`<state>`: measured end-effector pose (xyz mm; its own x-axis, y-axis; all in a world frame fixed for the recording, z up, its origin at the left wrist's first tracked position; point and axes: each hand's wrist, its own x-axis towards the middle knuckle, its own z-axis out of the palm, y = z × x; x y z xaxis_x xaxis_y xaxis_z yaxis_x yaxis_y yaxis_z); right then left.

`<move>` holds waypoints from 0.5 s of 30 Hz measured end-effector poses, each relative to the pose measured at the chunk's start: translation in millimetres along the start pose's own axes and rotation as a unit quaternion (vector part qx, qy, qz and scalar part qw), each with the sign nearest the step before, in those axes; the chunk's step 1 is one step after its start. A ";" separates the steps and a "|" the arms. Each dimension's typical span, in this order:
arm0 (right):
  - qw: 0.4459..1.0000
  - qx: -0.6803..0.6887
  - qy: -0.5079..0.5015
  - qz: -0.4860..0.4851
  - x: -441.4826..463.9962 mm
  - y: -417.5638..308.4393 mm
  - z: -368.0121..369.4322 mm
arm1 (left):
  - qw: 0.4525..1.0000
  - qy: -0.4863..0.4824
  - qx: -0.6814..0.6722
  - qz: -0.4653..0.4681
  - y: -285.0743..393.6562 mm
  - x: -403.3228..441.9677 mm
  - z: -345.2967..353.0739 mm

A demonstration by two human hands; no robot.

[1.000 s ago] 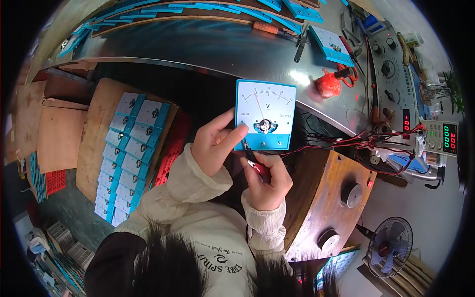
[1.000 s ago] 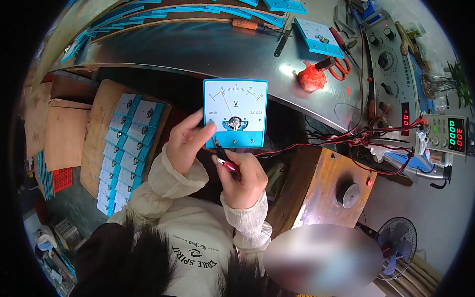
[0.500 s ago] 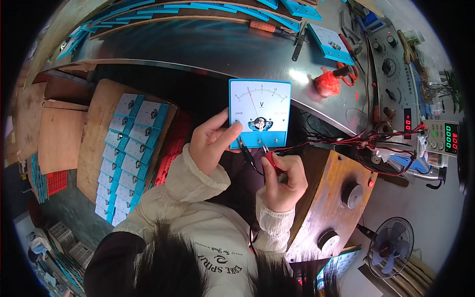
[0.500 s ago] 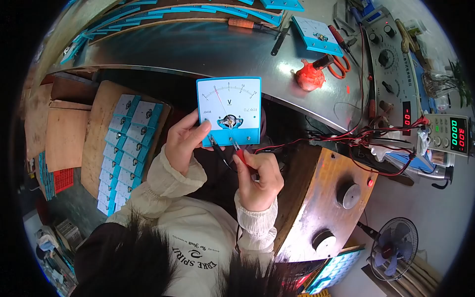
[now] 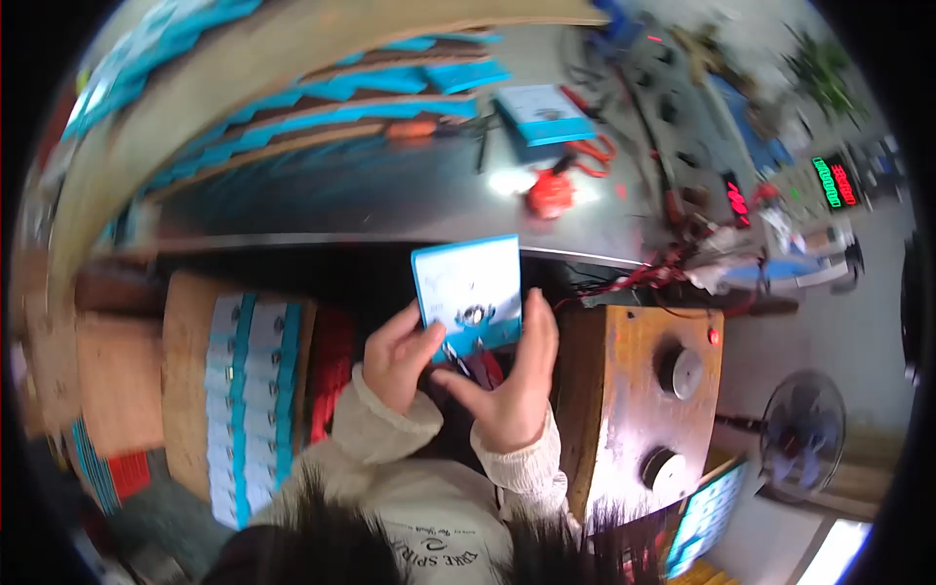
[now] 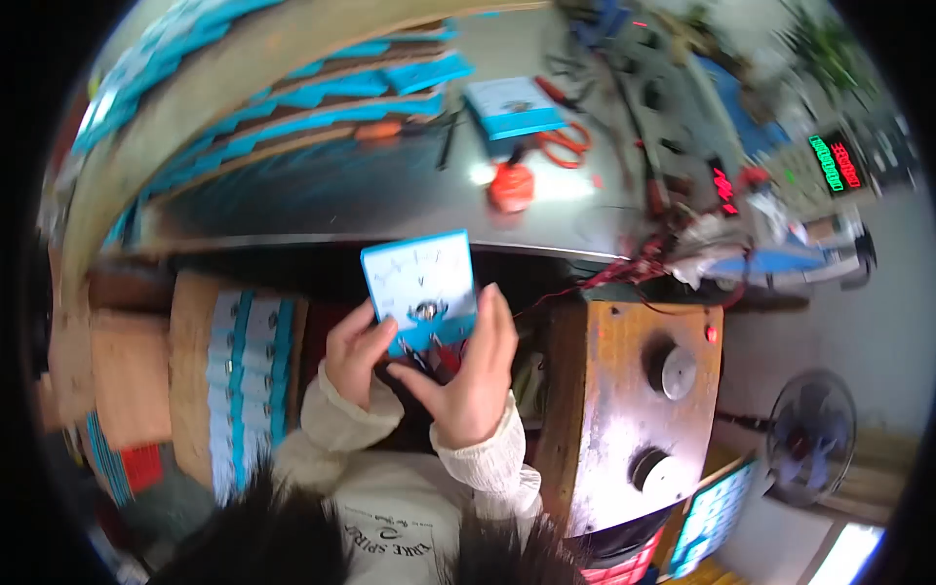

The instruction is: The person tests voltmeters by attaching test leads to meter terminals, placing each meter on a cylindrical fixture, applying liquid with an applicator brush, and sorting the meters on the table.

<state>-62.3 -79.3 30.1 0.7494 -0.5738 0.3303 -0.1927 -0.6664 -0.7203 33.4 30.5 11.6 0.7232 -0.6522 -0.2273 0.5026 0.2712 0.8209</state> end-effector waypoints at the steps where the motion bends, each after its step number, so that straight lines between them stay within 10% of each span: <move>1: 0.999 0.034 0.000 0.008 -1.0 2.6 2.5 | 0.999 -0.024 0.032 -0.021 2.3 -2.6 5.4; 4: 0.992 0.062 0.088 0.059 -11.5 20.2 -5.0 | 0.980 -0.089 0.149 0.095 -22.8 -7.7 27.4; 8: 0.971 0.001 0.193 0.139 -68.9 72.8 -53.0 | 0.936 -0.236 0.263 -0.011 -14.3 -18.2 43.5; 11: 0.858 0.003 0.389 0.336 -115.8 112.4 -111.5 | 0.932 -0.218 0.290 0.007 -32.2 -3.6 21.1; 15: 0.701 -0.326 0.443 0.454 -197.8 169.8 -179.7 | 0.933 -0.169 0.317 -0.031 -33.6 10.9 9.7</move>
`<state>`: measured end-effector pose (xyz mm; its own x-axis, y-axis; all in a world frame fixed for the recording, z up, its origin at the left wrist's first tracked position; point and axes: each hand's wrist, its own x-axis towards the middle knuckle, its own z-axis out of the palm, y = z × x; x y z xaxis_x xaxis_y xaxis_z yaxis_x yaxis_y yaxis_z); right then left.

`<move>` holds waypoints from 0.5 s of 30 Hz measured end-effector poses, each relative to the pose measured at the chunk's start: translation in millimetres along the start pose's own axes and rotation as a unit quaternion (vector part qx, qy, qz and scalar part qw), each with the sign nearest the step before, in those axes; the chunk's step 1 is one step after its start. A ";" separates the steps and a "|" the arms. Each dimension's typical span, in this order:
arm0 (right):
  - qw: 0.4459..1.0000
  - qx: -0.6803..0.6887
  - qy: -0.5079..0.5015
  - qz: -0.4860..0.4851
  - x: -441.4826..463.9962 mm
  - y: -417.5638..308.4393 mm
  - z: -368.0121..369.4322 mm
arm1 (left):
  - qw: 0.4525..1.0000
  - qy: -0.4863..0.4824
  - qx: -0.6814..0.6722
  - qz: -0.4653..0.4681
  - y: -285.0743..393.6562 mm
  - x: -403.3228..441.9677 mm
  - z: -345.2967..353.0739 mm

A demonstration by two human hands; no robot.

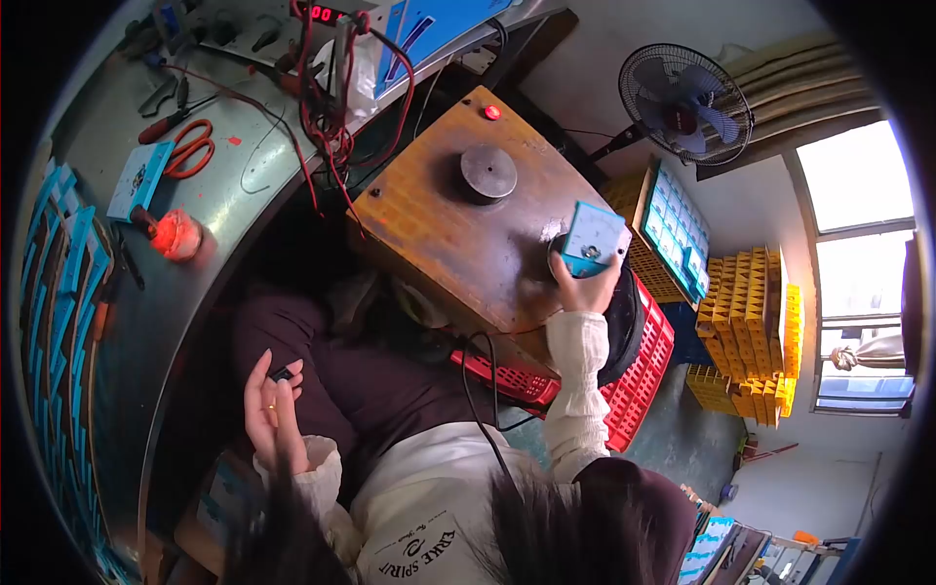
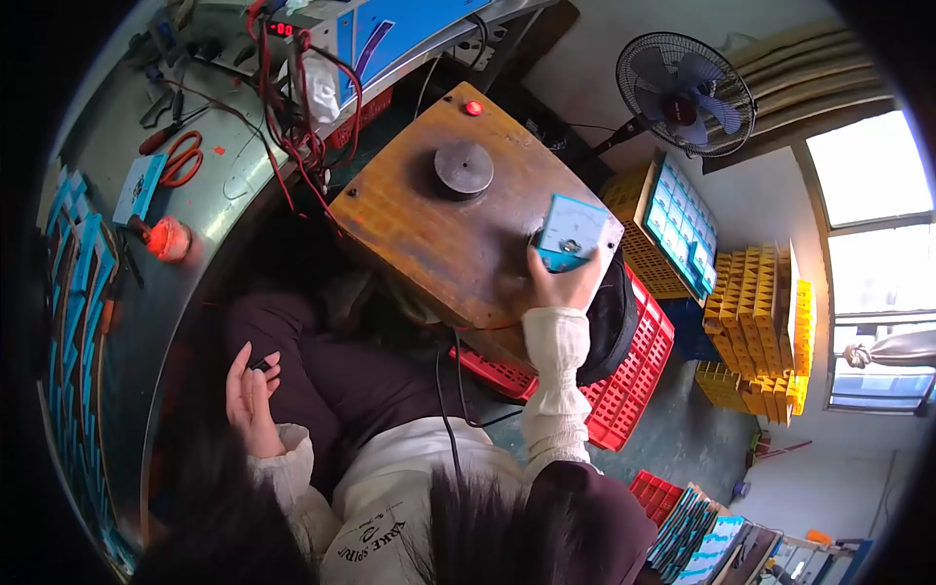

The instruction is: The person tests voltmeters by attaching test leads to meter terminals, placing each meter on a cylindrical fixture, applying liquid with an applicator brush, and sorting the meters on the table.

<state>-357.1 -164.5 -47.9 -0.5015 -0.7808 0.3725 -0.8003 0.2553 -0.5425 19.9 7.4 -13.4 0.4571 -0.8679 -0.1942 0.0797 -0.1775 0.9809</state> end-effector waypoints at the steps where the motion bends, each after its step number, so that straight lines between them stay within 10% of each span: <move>1: 0.998 -0.057 0.009 0.026 6.2 16.7 0.9 | 1.000 -0.007 0.010 0.011 4.0 2.5 -0.4; 15: 0.998 -0.034 0.037 0.025 6.3 33.3 5.9 | 0.996 -0.088 0.011 -0.002 17.4 -6.4 20.3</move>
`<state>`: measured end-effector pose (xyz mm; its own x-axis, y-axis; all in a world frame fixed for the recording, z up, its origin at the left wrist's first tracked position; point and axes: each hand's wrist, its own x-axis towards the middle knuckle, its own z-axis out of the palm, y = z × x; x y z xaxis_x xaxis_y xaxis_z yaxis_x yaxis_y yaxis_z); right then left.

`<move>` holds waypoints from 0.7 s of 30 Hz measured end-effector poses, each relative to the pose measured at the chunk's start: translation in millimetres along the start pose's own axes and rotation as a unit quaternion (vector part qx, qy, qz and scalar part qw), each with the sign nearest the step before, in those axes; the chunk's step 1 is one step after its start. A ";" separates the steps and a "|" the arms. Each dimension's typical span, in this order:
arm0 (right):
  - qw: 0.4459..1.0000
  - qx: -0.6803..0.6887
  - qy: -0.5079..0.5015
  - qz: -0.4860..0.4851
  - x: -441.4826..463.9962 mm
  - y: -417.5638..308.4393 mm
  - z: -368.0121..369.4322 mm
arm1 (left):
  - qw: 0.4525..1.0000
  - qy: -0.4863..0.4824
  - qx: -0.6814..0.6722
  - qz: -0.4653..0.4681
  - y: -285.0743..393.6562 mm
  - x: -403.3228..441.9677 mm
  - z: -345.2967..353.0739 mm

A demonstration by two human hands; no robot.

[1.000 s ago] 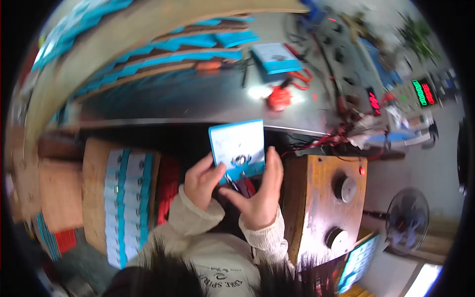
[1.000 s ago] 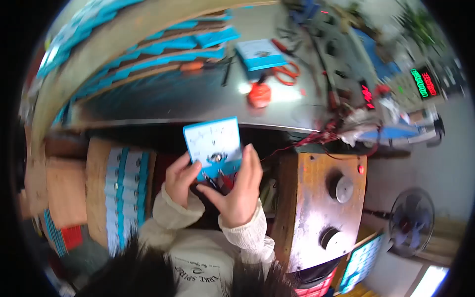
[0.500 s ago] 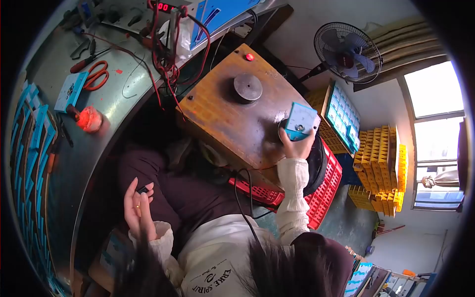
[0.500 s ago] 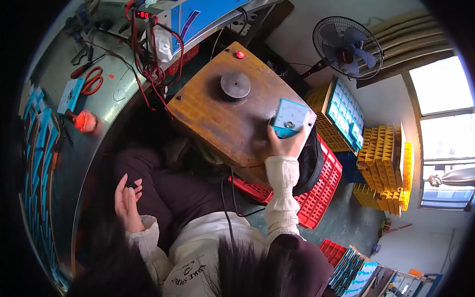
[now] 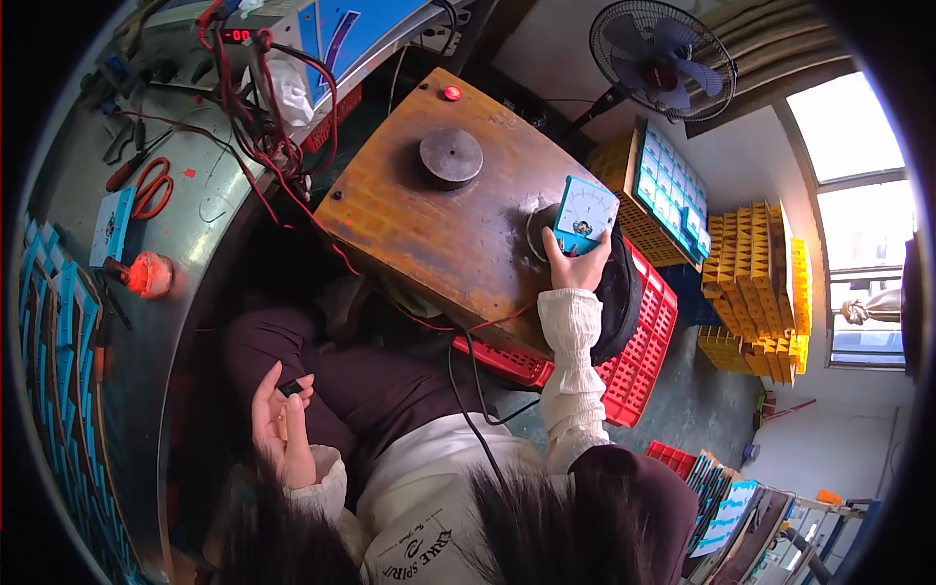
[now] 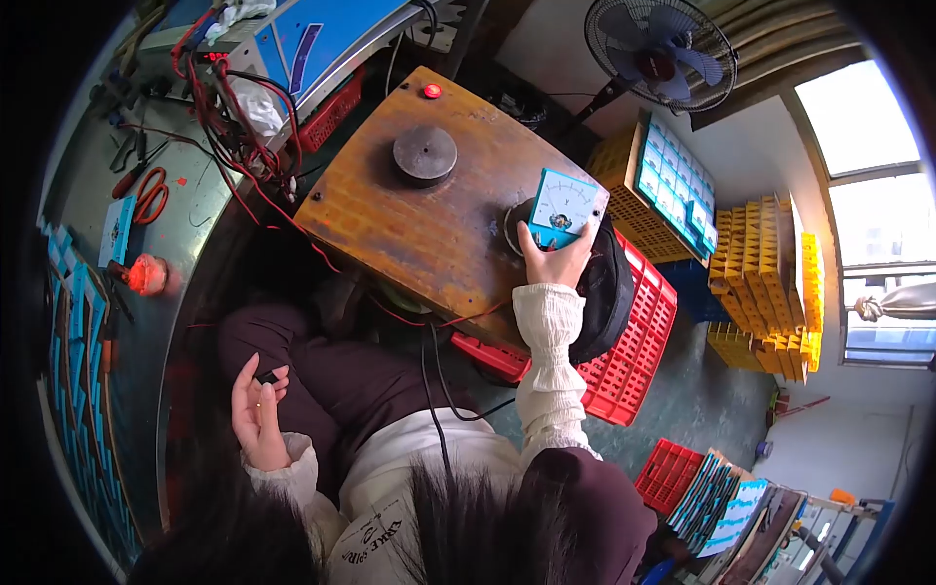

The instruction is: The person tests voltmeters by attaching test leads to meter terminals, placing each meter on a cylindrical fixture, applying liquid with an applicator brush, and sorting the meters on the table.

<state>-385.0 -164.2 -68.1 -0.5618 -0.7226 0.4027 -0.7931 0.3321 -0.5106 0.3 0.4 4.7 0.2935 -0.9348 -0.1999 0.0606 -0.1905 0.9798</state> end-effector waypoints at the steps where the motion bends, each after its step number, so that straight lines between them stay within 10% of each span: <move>1: 1.000 0.007 -0.007 0.006 -0.4 -3.6 -2.0 | 1.000 -0.001 -0.002 -0.001 -0.4 -1.0 0.5; 21: 1.000 -0.013 -0.013 0.006 0.3 0.4 0.2 | 1.000 0.008 0.007 -0.004 -5.4 -6.0 -1.1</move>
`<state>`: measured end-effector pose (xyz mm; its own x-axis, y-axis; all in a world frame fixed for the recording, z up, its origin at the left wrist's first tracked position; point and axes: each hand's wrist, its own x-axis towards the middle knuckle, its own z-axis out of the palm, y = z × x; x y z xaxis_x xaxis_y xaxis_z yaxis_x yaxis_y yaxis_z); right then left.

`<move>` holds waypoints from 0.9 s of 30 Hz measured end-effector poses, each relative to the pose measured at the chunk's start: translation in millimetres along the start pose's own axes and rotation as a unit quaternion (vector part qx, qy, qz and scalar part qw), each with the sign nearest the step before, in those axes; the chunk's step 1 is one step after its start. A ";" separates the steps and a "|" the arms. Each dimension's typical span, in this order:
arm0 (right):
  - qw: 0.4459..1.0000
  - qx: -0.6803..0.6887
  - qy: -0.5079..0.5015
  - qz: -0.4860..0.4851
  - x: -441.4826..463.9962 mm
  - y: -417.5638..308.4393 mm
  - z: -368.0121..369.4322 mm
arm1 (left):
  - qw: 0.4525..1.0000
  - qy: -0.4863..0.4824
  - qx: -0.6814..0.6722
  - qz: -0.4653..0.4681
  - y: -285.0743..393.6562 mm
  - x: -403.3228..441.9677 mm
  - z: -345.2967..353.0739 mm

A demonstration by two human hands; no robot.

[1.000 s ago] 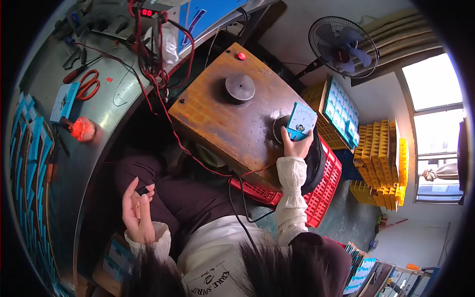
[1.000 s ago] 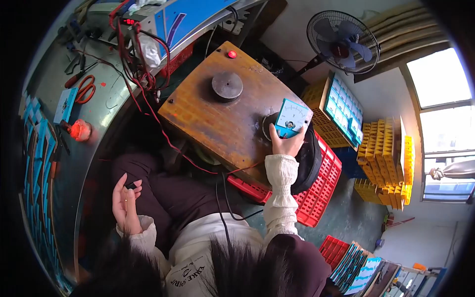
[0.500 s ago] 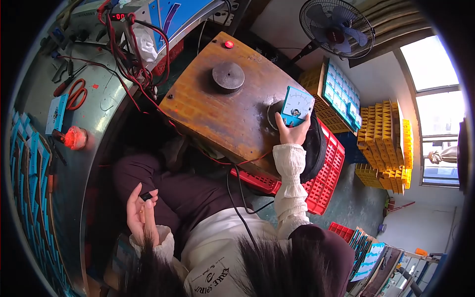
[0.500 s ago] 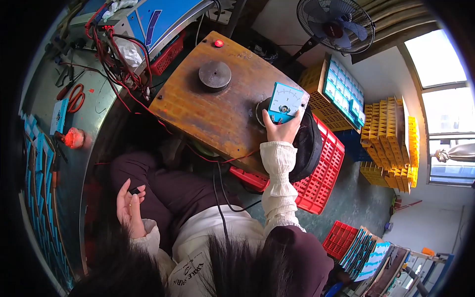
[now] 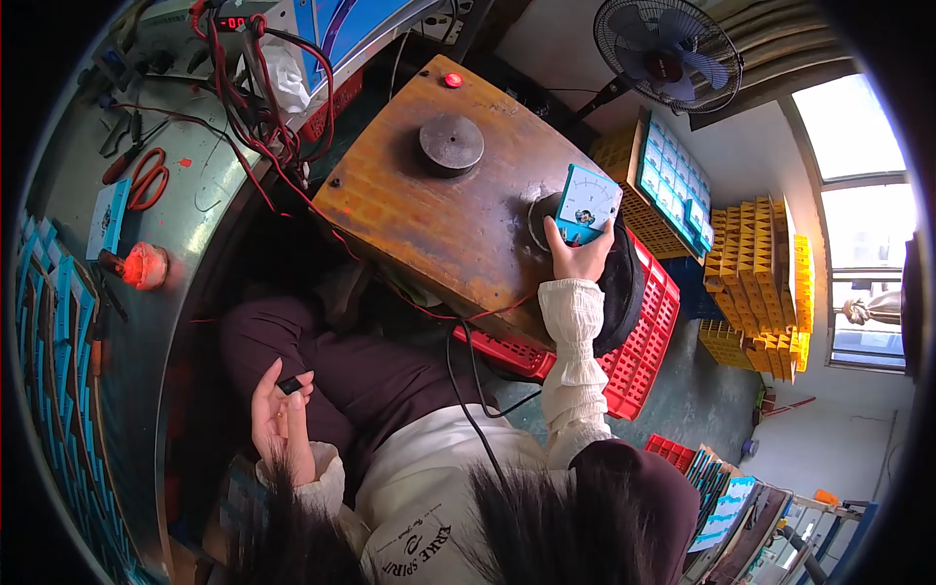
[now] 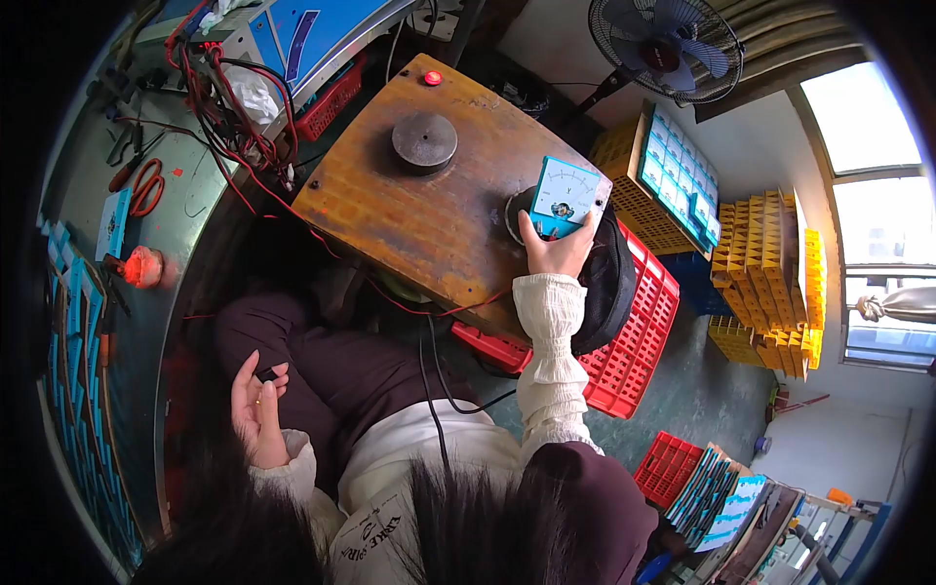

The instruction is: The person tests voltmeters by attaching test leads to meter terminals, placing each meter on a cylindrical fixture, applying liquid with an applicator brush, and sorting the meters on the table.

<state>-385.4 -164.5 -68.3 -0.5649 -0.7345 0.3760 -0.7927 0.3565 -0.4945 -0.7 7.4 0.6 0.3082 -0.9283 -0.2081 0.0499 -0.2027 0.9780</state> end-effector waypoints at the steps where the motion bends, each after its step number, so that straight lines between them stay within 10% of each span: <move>1: 1.000 -0.001 0.000 -0.001 0.2 -0.1 0.1 | 1.000 -0.003 -0.008 0.004 -1.2 0.2 -0.4; 13: 0.996 -0.049 -0.011 -0.072 -0.9 -23.8 -4.7 | 0.999 0.012 -0.032 -0.018 -8.9 -5.9 -12.9; 21: 0.982 0.101 -0.092 -0.129 13.7 -138.5 68.5 | 0.999 0.031 -0.011 -0.009 -12.3 -22.1 -29.0; 25: 0.900 0.392 -0.096 -0.166 17.3 -131.7 111.1 | 0.994 0.111 0.003 -0.022 -33.8 -48.0 -52.1; 27: 0.945 0.281 -0.048 -0.163 21.8 -125.7 118.3 | 0.984 0.171 -0.009 -0.048 -33.7 -51.4 -57.9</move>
<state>-271.1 -293.6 -90.6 -0.2668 -0.8115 0.5199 -0.6586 -0.2402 -0.7131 36.8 80.0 -20.8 0.6028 -0.7453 -0.2847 0.1103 -0.2755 0.9549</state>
